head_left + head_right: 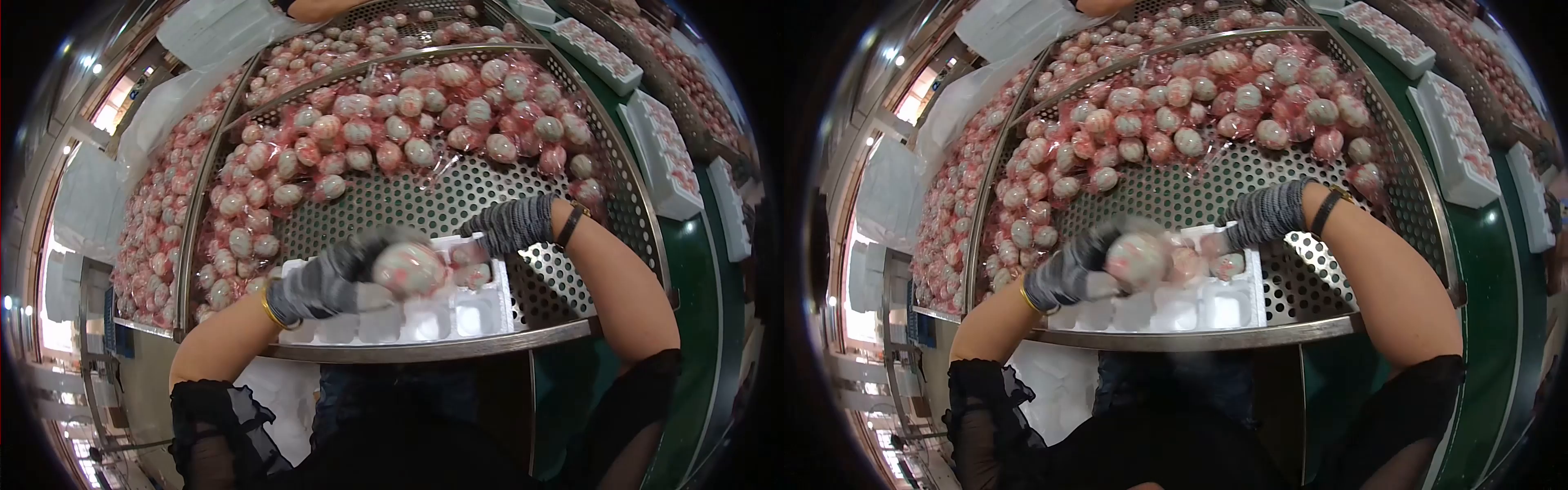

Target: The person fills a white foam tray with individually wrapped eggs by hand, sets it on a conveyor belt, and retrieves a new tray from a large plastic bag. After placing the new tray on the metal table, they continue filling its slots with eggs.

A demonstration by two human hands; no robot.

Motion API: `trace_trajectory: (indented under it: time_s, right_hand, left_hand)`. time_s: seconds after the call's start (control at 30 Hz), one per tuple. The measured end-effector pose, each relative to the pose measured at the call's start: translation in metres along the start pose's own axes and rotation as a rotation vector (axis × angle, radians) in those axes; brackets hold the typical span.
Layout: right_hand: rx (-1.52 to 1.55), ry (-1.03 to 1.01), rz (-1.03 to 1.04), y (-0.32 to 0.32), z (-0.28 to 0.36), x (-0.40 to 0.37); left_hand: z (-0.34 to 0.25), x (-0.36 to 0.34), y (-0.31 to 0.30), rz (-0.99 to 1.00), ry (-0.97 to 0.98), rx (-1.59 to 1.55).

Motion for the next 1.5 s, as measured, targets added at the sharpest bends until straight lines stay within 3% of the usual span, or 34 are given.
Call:
trace_trajectory:
  time_s: [0.03,0.13,0.2,0.27,0.37,0.4,0.5,0.63,0.77,0.8,0.83,0.87,1.0,1.13,1.17,1.2,1.43,1.5]
  right_hand:
    - [0.071,0.087,0.051,-0.002,0.002,-0.009]
    - [0.282,-0.111,-0.015,0.002,0.001,0.003]
    - [0.225,-0.092,0.000,0.010,-0.005,0.008]
    - [0.138,-0.043,-0.037,0.003,0.002,-0.006]
    - [0.168,0.054,0.045,0.008,0.001,-0.007]
    - [0.121,0.018,-0.014,0.003,0.007,-0.012]
    - [0.151,-0.003,-0.016,0.005,0.001,-0.005]
    - [0.239,-0.020,0.001,0.011,-0.006,0.006]
    - [0.235,0.015,0.050,0.009,-0.001,-0.001]
    - [0.242,0.006,0.042,0.009,-0.001,-0.001]
    - [0.254,-0.004,0.033,0.009,-0.003,-0.001]
    - [0.121,-0.068,-0.108,0.004,-0.006,0.011]
    - [0.210,-0.127,-0.063,0.012,-0.010,0.013]
    - [0.186,-0.016,0.038,0.017,-0.008,0.010]
    - [0.181,0.048,0.013,0.014,-0.009,0.004]
    - [0.168,0.046,0.007,0.012,-0.007,0.002]
    - [0.114,-0.038,-0.033,0.008,0.002,-0.003]
    - [0.123,-0.036,-0.052,0.010,-0.005,0.007]
  left_hand:
    - [0.009,0.001,0.017,0.017,-0.071,-0.067]
    - [0.004,0.016,0.049,0.162,-0.099,0.361]
    - [0.018,0.019,0.053,0.172,-0.245,0.500]
    - [0.016,0.027,0.057,0.152,-0.198,0.660]
    - [0.000,0.041,0.078,0.332,-0.152,1.166]
    - [0.003,0.044,0.088,0.404,-0.039,1.193]
    - [0.005,0.055,0.099,0.512,-0.106,1.282]
    - [0.001,0.062,0.104,0.498,0.014,1.390]
    - [0.005,0.060,0.094,0.653,-0.198,1.185]
    - [0.005,0.058,0.087,0.665,-0.351,1.095]
    - [-0.002,0.059,0.086,0.674,-0.338,1.074]
    - [-0.008,0.060,0.085,0.686,-0.325,1.054]
    - [0.007,0.058,0.088,0.706,-0.256,0.974]
    - [0.031,0.060,0.099,0.776,-0.187,1.028]
    - [0.045,0.060,0.100,0.784,-0.178,1.040]
    - [0.035,0.064,0.107,0.692,-0.162,0.783]
    - [0.046,0.064,0.097,0.602,-0.211,0.726]
    - [0.047,0.065,0.103,0.665,-0.144,0.776]
Point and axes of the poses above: each hand's wrist, its own x-axis towards the middle knuckle, its own y-axis out of the palm, z = x × y, the point moved 9 cm from there along x, towards the middle knuckle, and after that the axes turned 8 degrees about y, right-handed, at the moved point
